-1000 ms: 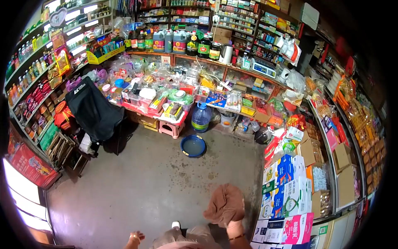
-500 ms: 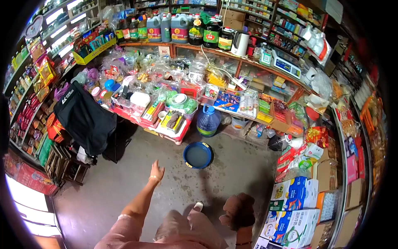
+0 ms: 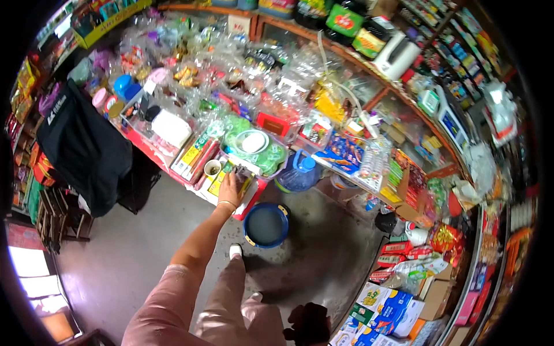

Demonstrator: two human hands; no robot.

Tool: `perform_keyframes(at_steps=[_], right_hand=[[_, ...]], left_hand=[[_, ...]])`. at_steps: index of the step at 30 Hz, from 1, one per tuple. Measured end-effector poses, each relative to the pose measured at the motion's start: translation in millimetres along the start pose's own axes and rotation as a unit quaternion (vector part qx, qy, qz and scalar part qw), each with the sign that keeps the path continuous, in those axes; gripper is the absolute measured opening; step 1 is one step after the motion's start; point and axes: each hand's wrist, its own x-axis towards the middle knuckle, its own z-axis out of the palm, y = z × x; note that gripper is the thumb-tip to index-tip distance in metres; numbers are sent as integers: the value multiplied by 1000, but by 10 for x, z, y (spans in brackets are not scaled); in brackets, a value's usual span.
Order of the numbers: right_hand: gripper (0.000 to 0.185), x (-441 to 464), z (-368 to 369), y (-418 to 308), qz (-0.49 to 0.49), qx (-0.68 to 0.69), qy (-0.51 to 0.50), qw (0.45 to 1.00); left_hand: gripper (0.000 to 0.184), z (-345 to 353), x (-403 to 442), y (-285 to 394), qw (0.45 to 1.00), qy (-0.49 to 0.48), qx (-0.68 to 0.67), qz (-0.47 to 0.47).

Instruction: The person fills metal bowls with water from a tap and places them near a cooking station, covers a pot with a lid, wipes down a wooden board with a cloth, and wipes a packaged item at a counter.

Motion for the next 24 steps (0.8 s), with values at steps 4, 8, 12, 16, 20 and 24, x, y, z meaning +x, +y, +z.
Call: perform_keyframes(at_steps=[4, 8, 12, 16, 20, 24], right_hand=[[31, 997, 167, -195, 30, 63, -106, 992], [36, 2089, 373, -525, 184, 535, -73, 821], [36, 3245, 819, -1291, 33, 355, -137, 924], [33, 4243, 1483, -1166, -331, -256, 42, 907], [36, 4653, 1905, -957, -368, -445, 46, 815], [39, 4200, 2115, -672, -397, -491, -129, 765]], left_hand=[[60, 535, 274, -471, 997, -13, 33, 75], [37, -91, -119, -658, 981, -114, -141, 64], [34, -563, -868, -947, 976, -181, -123, 8], [85, -446, -569, -876, 953, -171, -58, -242], [100, 240, -353, -992, 950, -104, -158, -248], [100, 508, -377, -1051, 924, -52, -289, -245]])
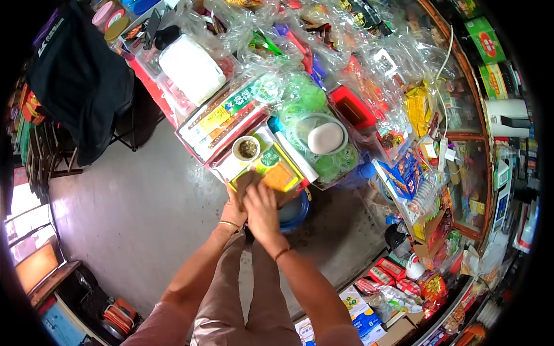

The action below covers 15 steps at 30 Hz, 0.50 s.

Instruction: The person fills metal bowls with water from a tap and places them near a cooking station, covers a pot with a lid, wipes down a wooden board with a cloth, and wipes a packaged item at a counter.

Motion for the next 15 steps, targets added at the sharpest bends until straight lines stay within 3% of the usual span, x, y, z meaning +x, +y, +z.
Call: perform_keyframes(at_steps=[1, 3, 4, 6, 7, 8, 10, 11, 12, 13, 14, 15], right_hand=[[38, -27, 3, 29, -44, 25, 1, 999], [34, -14, -66, 235, -103, 17, -5, 994], [34, 98, -161, 379, -76, 17, -9, 997], [36, 219, -268, 543, 75, 1, 122, 990], [37, 248, -252, 522, 88, -15, 129, 988], [37, 225, -185, 386, 84, -38, 119, 989], [38, 164, -35, 153, -17, 24, 18, 999], [38, 74, -37, 68, -45, 76, 36, 995], [39, 82, -75, 109, -54, 88, 37, 994], [39, 80, -146, 194, -50, 70, 49, 995], [39, 82, -226, 308, -45, 54, 60, 996], [38, 84, -298, 431, 3, -14, 86, 996]], left_hand=[[101, -51, 58, -48, 971, 35, 169, 163], [104, -39, 32, -35, 999, -46, -25, 1], [106, -46, 18, -6, 988, -60, -111, -87], [104, 35, 44, 36, 963, -37, -251, -85], [104, 45, 66, 24, 963, -33, -251, -89], [101, 40, 97, 5, 959, -44, -271, -70], [95, 118, 130, -64, 947, -67, -314, -31], [84, 145, 167, -249, 989, -104, -54, 95], [73, 79, 203, -236, 951, -77, 196, 228], [71, 104, 138, -177, 989, -60, -84, 104], [69, 126, 76, -130, 934, -40, -354, -31], [68, 77, 86, -21, 935, -35, -347, -62]])
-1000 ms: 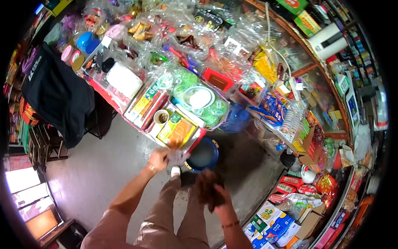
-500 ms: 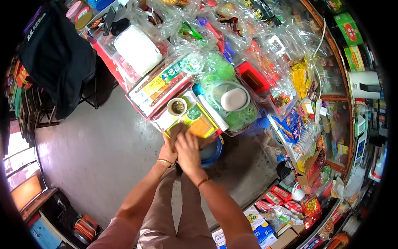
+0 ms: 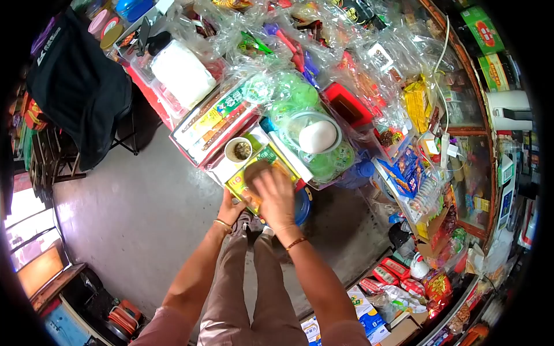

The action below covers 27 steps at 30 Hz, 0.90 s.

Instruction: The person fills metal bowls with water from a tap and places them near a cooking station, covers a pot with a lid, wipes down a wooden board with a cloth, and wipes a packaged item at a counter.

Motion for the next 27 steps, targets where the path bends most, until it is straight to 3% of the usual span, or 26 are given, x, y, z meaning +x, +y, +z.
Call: perform_keyframes(at_steps=[1, 3, 7, 10, 14, 17, 20, 23, 24, 25, 26, 27], right_hand=[[40, -68, -53, 105, 77, 11, 34, 996], [43, -225, 62, 226, 136, 136, 94, 977], [45, -368, 191, 175, 158, 209, 97, 960], [43, -392, 194, 235, 156, 247, 107, 950], [43, -435, 113, 310, 133, 257, 83, 954], [43, -505, 68, 301, 127, 247, 84, 957], [41, -654, 6, 308, 143, 274, 78, 948], [39, -764, -313, 2, 150, 308, 109, 933], [39, -819, -469, -204, 74, 282, 71, 954], [39, -848, -630, -420, -1, 253, 33, 967], [42, -830, -775, -614, -56, 210, -8, 976], [45, -821, -896, -738, -110, 165, -47, 979]], left_hand=[[68, 24, -1, -35, 996, 60, -47, -49], [67, 135, -84, 43, 985, 107, -112, -73], [61, 123, -96, 65, 983, 108, -124, -80], [48, 61, -53, 10, 992, 74, -71, -68], [48, 125, -90, 86, 991, 105, -14, -78], [50, 246, -274, 184, 978, 157, 141, -9], [54, 330, -409, 181, 991, 127, -36, 12], [56, 300, -571, 94, 989, 128, 1, 79], [53, 324, -717, 183, 993, 112, -7, 30], [50, 225, -807, -50, 993, 107, -4, 51], [47, 137, -958, -312, 976, 89, 142, 136], [46, 173, -1097, -66, 955, 71, 230, 174]])
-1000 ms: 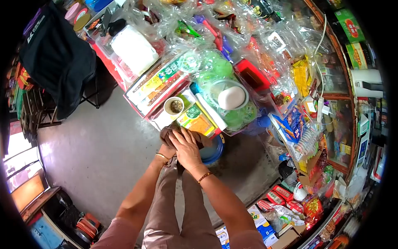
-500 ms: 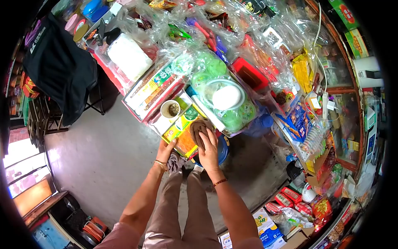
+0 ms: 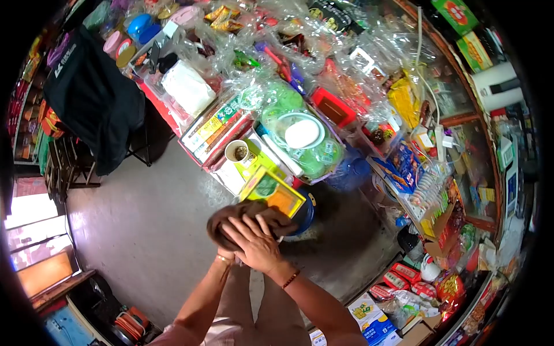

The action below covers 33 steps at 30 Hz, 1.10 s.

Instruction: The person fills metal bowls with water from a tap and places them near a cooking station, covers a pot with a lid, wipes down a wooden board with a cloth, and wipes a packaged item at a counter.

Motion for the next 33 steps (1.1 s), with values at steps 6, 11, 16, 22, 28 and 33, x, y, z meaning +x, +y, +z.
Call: perform_keyframes(at_steps=[6, 11, 16, 22, 28, 33], right_hand=[[43, 212, -863, -195, 109, -30, 212, 971], [35, -74, -1022, -1233, -54, -156, 153, 974], [27, 75, -1134, -1755, 43, -72, 382, 920], [35, 157, -1452, -3231, -84, 35, 269, 959], [48, 498, -1503, -4184, -217, -206, 92, 950], [44, 638, -1337, -3978, -151, -185, 218, 946]], left_hand=[[48, -517, -374, 1405, 932, 69, -324, -148], [49, -1082, -575, 2136, 953, 27, -295, -59], [56, -1947, -817, 2749, 973, 68, -191, 108], [62, -2795, -1272, 3231, 969, 145, -15, 198], [75, -3325, -1542, 3171, 931, 151, 88, 321], [67, -3409, -1685, 3105, 944, 233, -16, 235]])
